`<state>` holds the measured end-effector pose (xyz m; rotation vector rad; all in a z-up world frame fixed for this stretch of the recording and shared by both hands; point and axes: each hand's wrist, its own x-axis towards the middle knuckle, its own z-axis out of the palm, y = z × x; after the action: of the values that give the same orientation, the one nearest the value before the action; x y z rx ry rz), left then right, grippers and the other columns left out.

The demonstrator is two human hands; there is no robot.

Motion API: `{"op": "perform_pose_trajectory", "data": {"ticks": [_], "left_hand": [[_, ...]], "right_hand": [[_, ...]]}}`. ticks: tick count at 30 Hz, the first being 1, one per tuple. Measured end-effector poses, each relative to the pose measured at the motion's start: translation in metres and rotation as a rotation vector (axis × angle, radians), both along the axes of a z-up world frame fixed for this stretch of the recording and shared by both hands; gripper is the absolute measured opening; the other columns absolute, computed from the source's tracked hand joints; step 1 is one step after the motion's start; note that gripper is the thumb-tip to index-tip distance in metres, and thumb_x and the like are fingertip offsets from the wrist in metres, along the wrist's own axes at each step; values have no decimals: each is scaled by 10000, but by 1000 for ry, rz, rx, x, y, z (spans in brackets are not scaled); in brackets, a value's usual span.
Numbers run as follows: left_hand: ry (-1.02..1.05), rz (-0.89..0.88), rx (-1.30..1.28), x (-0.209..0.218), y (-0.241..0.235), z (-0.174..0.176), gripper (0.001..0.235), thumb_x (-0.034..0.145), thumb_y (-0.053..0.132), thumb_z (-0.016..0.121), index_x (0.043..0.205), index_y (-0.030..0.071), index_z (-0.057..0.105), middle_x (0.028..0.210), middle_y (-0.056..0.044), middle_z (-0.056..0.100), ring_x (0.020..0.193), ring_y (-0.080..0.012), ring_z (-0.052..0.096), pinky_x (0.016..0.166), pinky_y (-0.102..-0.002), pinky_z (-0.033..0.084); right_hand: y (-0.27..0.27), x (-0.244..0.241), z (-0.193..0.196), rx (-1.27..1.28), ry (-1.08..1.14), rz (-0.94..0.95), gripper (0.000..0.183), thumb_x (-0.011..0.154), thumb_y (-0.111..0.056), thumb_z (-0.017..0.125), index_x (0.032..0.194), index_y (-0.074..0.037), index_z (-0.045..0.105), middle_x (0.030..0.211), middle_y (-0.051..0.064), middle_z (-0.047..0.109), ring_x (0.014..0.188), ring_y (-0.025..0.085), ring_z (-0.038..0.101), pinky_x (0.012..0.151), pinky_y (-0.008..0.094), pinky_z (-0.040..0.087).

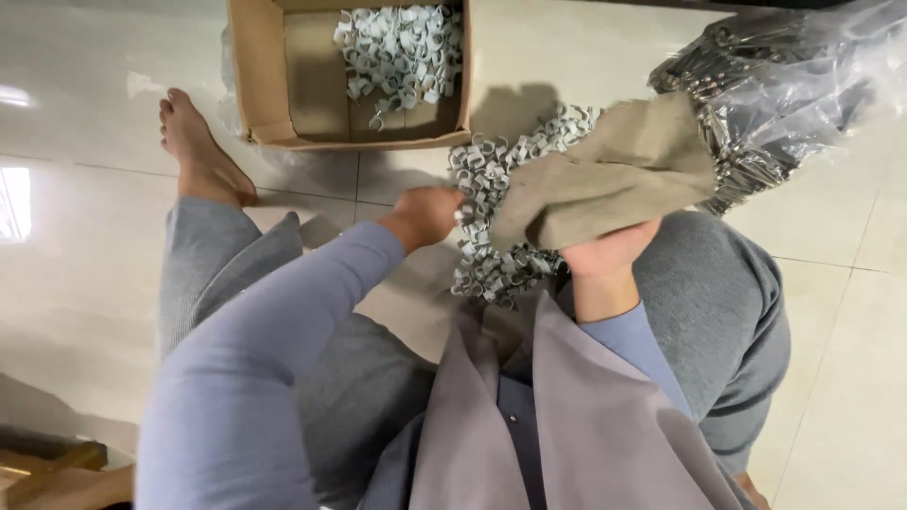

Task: The person sits on the floor and repeatedly picks up small metal hooks and white plastic fasteners. They insert the hooks into the fasteners by hand and place the assembled items into a cardboard box.

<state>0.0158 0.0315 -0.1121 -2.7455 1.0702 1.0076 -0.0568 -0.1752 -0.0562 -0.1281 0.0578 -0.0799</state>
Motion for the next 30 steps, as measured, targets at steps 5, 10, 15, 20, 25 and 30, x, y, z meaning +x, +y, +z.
{"op": "perform_pose_trajectory", "data": {"ticks": [5,10,15,20,25,30], "left_hand": [[188,352,-585,23,-32,119,201,829,195,506,974,56,517,846,-150,605,821,-353,584,672,-445,483],[95,277,-700,30,-38,148,104,820,135,522,858,46,559,771,-130,582,750,-314,600,620,-381,515],[-101,247,-373,44,12,64,148,806,185,507,808,54,576,732,-131,591,729,-306,596,630,-415,497],[-237,185,-25,38,40,-35,126,784,127,480,742,89,593,655,-62,597,648,-226,616,566,-366,516],[-25,91,104,26,7,-6,462,799,-63,382,1246,32,314,1072,-209,466,831,-329,521,637,-421,485],[-408,-9,85,13,1,-74,286,787,276,588,957,92,450,844,-56,558,741,-193,613,641,-344,530]], "right_hand": [[31,9,23,-45,29,-5,370,871,-404,435,1123,-142,507,1106,78,559,1094,230,509,1020,479,330],[61,7,43,-114,105,37,436,875,-407,423,1138,-69,501,1157,157,527,1107,287,493,991,498,340],[26,3,25,-264,107,-56,499,848,-492,374,1205,-154,466,1237,53,483,1186,240,443,1077,474,279],[10,10,44,-262,-39,-49,462,881,-490,338,1260,-234,408,1332,-30,393,1297,167,336,1163,452,164],[19,23,97,525,169,-309,582,781,-215,249,1354,-255,160,1370,-76,153,1187,165,155,1130,433,-88],[-7,-4,2,-62,97,-44,466,870,-486,329,1265,-250,401,1345,-44,369,1281,185,336,1133,479,169]]}}
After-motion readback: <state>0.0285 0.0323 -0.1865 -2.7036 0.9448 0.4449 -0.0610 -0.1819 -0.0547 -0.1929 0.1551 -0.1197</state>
